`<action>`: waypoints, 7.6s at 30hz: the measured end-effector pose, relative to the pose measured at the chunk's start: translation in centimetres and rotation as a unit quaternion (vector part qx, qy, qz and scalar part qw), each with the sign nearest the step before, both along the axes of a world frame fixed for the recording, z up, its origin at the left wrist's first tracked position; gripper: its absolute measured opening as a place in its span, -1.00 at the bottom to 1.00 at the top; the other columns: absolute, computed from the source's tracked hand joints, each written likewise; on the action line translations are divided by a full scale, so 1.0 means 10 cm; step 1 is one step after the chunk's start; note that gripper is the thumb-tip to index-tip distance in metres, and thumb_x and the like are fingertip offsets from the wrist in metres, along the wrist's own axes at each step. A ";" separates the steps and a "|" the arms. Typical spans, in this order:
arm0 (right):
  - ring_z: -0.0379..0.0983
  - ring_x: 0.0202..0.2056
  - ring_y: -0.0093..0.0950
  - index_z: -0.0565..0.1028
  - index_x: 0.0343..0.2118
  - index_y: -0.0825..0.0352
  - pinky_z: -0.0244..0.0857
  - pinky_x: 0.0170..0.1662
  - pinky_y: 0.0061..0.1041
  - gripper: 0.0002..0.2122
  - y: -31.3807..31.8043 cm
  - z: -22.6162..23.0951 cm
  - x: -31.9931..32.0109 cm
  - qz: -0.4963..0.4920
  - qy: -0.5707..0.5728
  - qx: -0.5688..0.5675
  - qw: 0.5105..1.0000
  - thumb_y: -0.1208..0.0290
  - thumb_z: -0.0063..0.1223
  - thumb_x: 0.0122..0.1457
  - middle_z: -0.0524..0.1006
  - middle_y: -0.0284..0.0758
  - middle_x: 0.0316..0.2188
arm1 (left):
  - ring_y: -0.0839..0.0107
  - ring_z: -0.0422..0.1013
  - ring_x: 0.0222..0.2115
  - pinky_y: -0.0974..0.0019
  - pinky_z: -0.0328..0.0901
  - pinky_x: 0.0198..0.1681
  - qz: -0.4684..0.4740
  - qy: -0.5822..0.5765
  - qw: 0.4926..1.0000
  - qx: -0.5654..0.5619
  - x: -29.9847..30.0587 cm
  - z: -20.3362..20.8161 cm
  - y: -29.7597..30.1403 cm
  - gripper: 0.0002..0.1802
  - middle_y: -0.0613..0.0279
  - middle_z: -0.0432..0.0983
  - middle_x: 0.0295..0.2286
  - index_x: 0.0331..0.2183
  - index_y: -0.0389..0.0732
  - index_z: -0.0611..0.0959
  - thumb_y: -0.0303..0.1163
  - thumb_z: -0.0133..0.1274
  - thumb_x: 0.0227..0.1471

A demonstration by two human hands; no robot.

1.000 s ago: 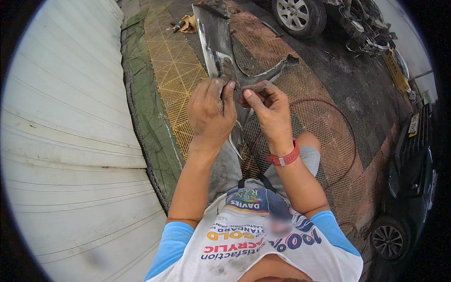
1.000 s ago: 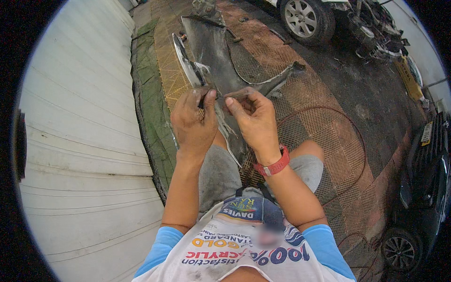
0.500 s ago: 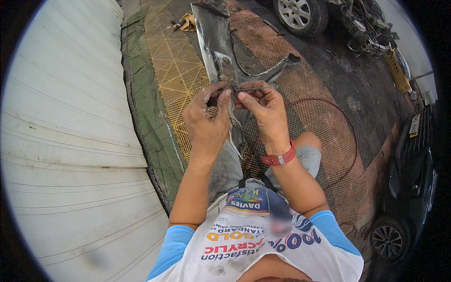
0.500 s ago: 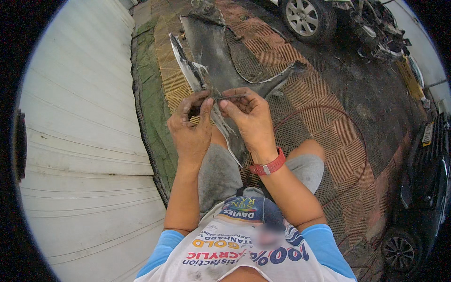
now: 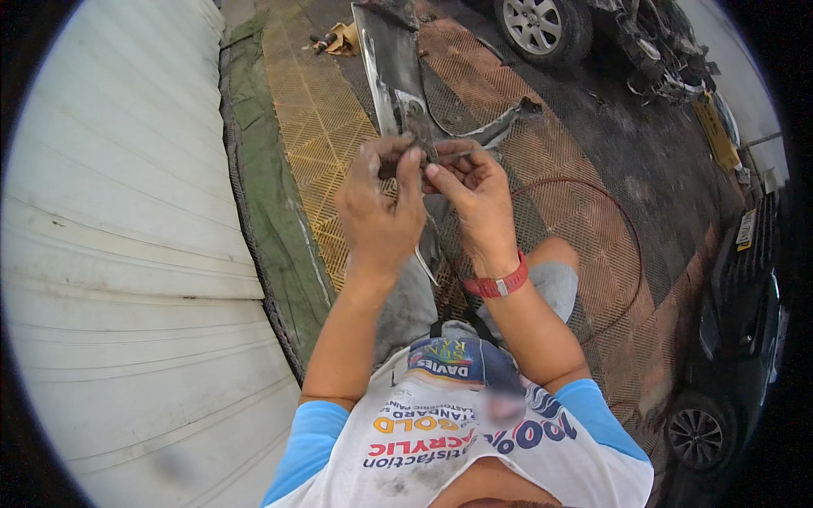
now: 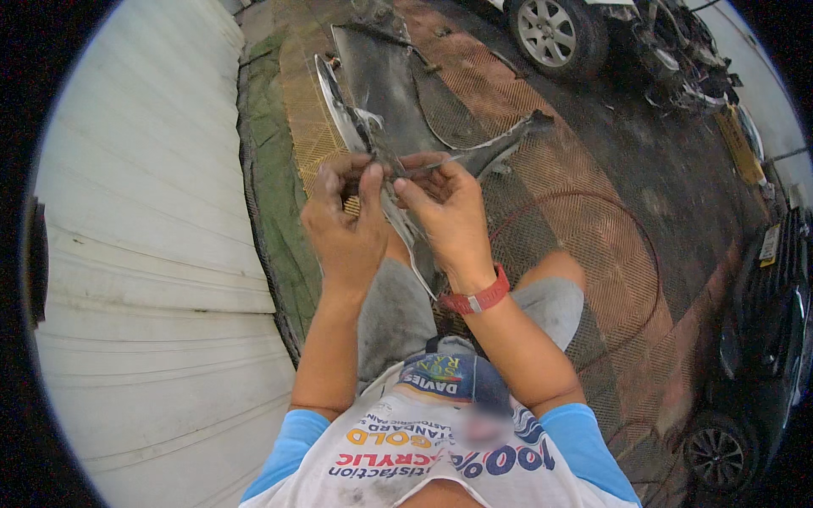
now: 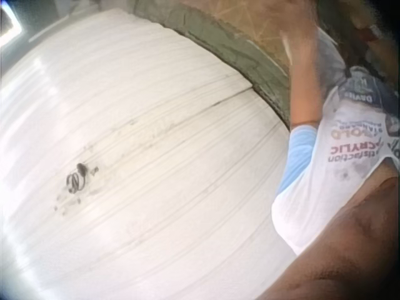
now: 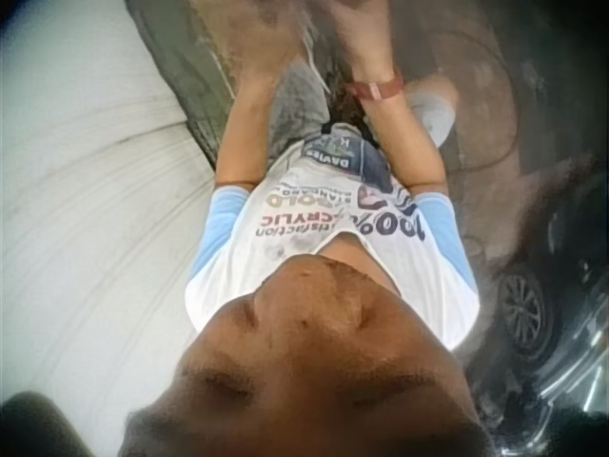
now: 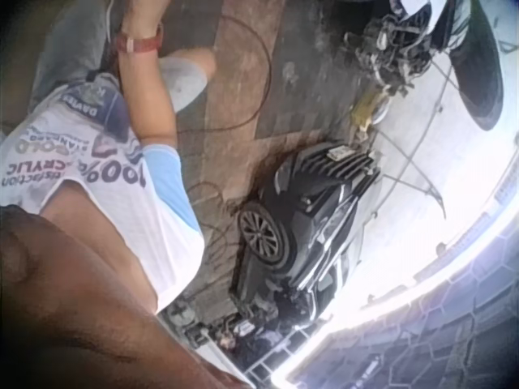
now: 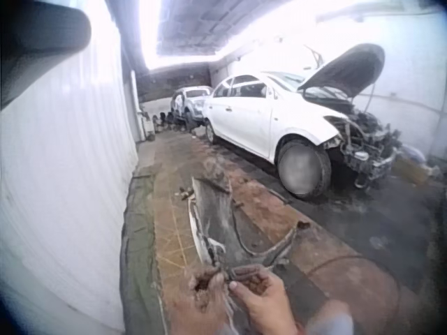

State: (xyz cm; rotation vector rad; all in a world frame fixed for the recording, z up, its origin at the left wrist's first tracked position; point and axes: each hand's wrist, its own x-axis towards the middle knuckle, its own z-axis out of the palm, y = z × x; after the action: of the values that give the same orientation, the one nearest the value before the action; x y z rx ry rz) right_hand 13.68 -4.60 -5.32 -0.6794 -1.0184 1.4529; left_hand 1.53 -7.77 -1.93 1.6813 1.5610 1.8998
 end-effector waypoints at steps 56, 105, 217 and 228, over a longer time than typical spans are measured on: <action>0.52 -0.18 -0.54 0.59 -0.37 0.40 0.40 -0.07 -0.55 -0.88 0.28 0.05 0.31 0.021 -0.120 0.166 0.979 0.58 0.35 0.07 0.60 -0.32 -0.27 | 0.56 0.54 -0.36 0.51 0.41 -0.26 -0.196 -0.487 0.839 -0.142 0.16 -0.50 0.07 -0.78 0.24 0.64 -0.36 -0.21 -0.35 0.66 -0.43 0.28 0.15; 0.61 -0.22 -0.20 0.55 -0.32 0.40 0.44 -0.13 -0.35 -0.83 0.18 0.15 0.40 -0.067 -0.239 0.332 0.910 0.60 0.29 0.00 0.62 -0.17 -0.33 | 0.60 0.42 -0.48 0.49 0.27 -0.41 -0.140 -0.043 0.962 -0.230 -0.10 0.19 -0.05 -0.83 0.34 0.61 -0.48 -0.34 -0.35 0.76 -0.41 0.32 0.08; 0.56 -0.23 -0.57 0.55 -0.20 0.41 0.49 -0.12 -0.53 -0.83 0.36 -0.02 0.31 0.137 -0.068 0.060 0.986 0.44 0.26 0.24 0.61 -0.35 -0.25 | 0.25 0.55 -0.34 0.24 0.41 -0.25 -0.033 0.125 0.992 0.005 -0.16 0.05 0.06 -0.82 0.13 0.64 -0.37 -0.31 -0.29 0.69 -0.46 0.32 0.01; 0.57 -0.21 -0.53 0.54 -0.20 0.51 0.51 -0.14 -0.55 -0.85 0.21 -0.17 0.17 0.045 0.044 -0.014 0.998 0.66 0.09 0.17 0.58 -0.28 -0.22 | 0.41 0.56 -0.35 0.36 0.41 -0.20 -0.054 0.104 0.993 -0.028 -0.06 -0.11 0.00 -0.75 0.17 0.65 -0.38 -0.24 -0.31 0.68 -0.43 0.34 0.06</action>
State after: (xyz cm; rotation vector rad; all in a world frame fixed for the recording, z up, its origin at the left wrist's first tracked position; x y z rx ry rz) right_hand 15.36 -2.52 -7.02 -0.5907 -0.9723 1.5634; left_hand 0.96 -7.79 -3.00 1.9491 1.5412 1.6592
